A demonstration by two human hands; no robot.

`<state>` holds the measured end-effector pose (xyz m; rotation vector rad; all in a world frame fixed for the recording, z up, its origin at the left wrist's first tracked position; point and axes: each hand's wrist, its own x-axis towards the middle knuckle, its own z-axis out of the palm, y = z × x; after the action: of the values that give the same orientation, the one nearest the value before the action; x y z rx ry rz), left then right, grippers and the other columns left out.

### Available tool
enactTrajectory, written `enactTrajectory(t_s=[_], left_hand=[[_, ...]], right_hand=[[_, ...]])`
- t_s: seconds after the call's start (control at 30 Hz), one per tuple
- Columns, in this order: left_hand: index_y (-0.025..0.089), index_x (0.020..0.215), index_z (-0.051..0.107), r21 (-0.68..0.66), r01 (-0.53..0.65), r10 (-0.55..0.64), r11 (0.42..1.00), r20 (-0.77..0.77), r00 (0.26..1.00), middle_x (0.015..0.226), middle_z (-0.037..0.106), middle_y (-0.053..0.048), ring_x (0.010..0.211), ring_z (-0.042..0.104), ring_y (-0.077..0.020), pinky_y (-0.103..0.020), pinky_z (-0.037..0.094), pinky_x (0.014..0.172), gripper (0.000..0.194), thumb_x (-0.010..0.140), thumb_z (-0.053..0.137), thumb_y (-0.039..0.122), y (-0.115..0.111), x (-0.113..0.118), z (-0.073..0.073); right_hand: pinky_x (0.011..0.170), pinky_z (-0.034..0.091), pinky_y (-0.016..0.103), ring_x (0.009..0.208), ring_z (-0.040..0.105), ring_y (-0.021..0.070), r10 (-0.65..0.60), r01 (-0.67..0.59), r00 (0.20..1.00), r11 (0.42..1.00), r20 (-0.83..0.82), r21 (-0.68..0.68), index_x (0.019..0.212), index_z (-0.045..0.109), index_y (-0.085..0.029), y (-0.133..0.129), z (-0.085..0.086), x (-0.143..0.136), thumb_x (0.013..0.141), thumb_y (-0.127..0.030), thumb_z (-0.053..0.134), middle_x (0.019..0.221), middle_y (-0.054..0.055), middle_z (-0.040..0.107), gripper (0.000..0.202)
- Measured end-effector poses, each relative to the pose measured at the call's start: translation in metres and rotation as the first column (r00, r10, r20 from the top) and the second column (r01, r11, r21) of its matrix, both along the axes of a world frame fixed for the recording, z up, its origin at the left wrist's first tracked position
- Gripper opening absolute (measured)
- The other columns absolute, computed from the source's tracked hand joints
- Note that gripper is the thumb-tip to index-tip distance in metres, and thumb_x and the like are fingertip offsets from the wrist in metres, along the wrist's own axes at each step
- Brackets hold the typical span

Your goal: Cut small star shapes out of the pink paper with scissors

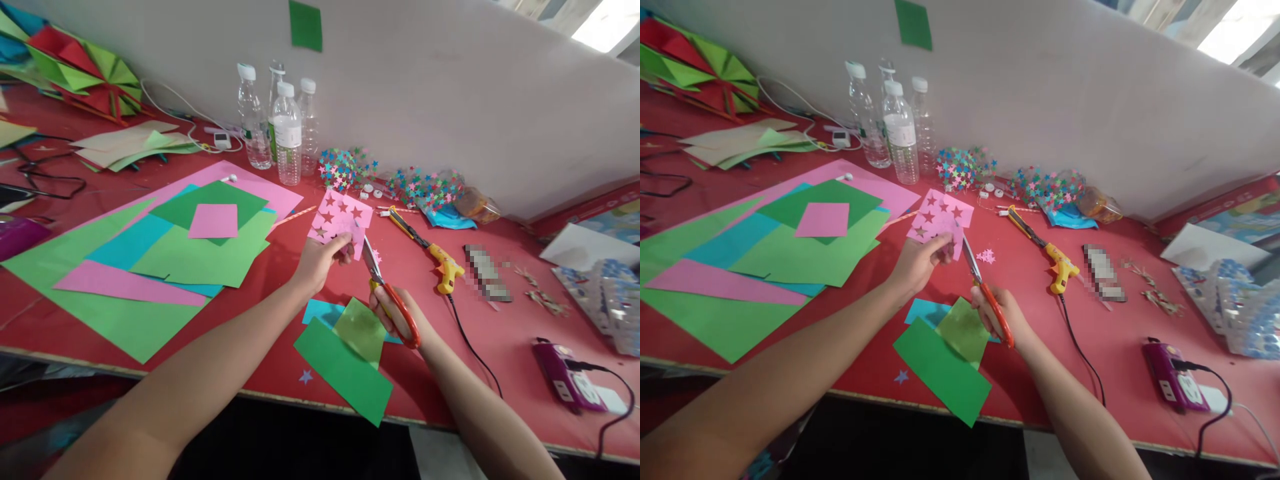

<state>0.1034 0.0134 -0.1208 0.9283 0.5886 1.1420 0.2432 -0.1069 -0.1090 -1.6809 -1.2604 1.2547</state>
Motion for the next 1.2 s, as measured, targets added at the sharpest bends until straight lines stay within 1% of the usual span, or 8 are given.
enactTrajectory(t_s=[0.33,0.5,0.63,0.73,0.87,0.93,1.03,1.2], left_hand=[[0.016,0.053,0.056,-0.007,-0.024,0.024,1.000,-0.004,1.000,0.049,0.057,0.001,0.042,0.050,-0.0075,-0.023,0.035,0.043,0.024,0.069,0.069,0.029,0.003,-0.004,0.001],[0.015,0.061,0.058,-0.150,-0.014,0.026,0.989,0.077,0.997,0.052,0.058,0.002,0.044,0.051,-0.0064,-0.019,0.034,0.042,0.019,0.065,0.074,0.025,0.011,-0.007,-0.001],[0.016,0.075,0.060,-0.261,0.165,-0.108,0.951,0.219,0.970,0.066,0.064,0.002,0.057,0.059,-0.0077,-0.019,0.046,0.055,0.023,0.064,0.077,0.028,0.009,-0.004,-0.001],[0.015,0.080,0.063,-0.236,0.257,-0.206,0.937,0.221,0.953,0.076,0.067,0.000,0.069,0.063,-0.0101,-0.022,0.051,0.065,0.024,0.066,0.077,0.029,0.003,0.000,-0.002],[0.014,0.069,0.061,-0.155,0.114,-0.083,0.981,0.190,0.978,0.066,0.063,0.002,0.060,0.058,-0.0057,-0.019,0.048,0.062,0.016,0.065,0.075,0.020,0.005,0.000,0.000],[0.015,0.074,0.062,-0.158,0.056,-0.027,0.986,0.182,0.983,0.068,0.065,0.002,0.059,0.059,-0.0061,-0.019,0.049,0.061,0.016,0.065,0.074,0.018,0.008,-0.003,0.003],[0.016,0.083,0.062,-0.205,0.018,0.013,0.978,0.149,0.989,0.070,0.067,0.002,0.056,0.063,-0.0079,-0.019,0.049,0.054,0.020,0.065,0.072,0.019,0.013,-0.008,0.006],[0.017,0.074,0.055,-0.372,0.051,0.026,0.927,0.201,0.979,0.054,0.057,0.006,0.043,0.057,-0.0060,-0.015,0.043,0.041,0.014,0.074,0.068,0.022,0.016,-0.013,0.013]], right_hand=[[0.034,0.027,0.021,0.028,0.033,0.0070,0.002,-0.003,1.000,1.000,0.027,0.009,0.063,0.047,-0.022,-0.001,0.004,0.002,0.078,-0.071,0.053,0.034,-0.007,0.040,0.052],[0.034,0.026,0.022,0.027,0.032,0.0071,0.007,-0.007,1.000,1.000,0.018,0.012,0.065,0.050,-0.021,0.001,0.000,0.005,0.078,-0.069,0.054,0.034,-0.007,0.040,0.050],[0.034,0.024,0.022,0.028,0.031,0.0067,-0.023,0.023,1.000,1.000,0.007,0.001,0.064,0.049,-0.021,0.001,-0.001,0.003,0.077,-0.065,0.058,0.034,-0.008,0.040,0.047],[0.035,0.024,0.022,0.029,0.031,0.0064,-0.018,0.018,1.000,1.000,0.004,0.011,0.063,0.046,-0.022,0.002,-0.002,0.002,0.075,-0.063,0.062,0.035,-0.008,0.039,0.046],[0.037,0.028,0.022,0.031,0.033,0.0067,-0.020,0.019,0.999,0.999,0.027,0.046,0.064,0.046,-0.021,0.003,-0.002,0.004,0.075,-0.062,0.062,0.036,-0.008,0.039,0.046],[0.036,0.027,0.023,0.031,0.032,0.0068,-0.033,0.032,0.999,0.999,0.042,0.035,0.064,0.046,-0.021,0.004,-0.001,0.004,0.075,-0.064,0.062,0.037,-0.008,0.039,0.046],[0.034,0.024,0.023,0.030,0.031,0.0068,-0.037,0.036,0.997,0.999,0.061,0.009,0.064,0.046,-0.022,0.005,0.000,0.004,0.073,-0.065,0.063,0.037,-0.008,0.038,0.047],[0.035,0.024,0.023,0.032,0.032,0.0067,-0.028,0.027,0.997,1.000,0.066,0.010,0.062,0.045,-0.022,0.004,0.000,0.002,0.073,-0.064,0.063,0.038,-0.008,0.038,0.048]])
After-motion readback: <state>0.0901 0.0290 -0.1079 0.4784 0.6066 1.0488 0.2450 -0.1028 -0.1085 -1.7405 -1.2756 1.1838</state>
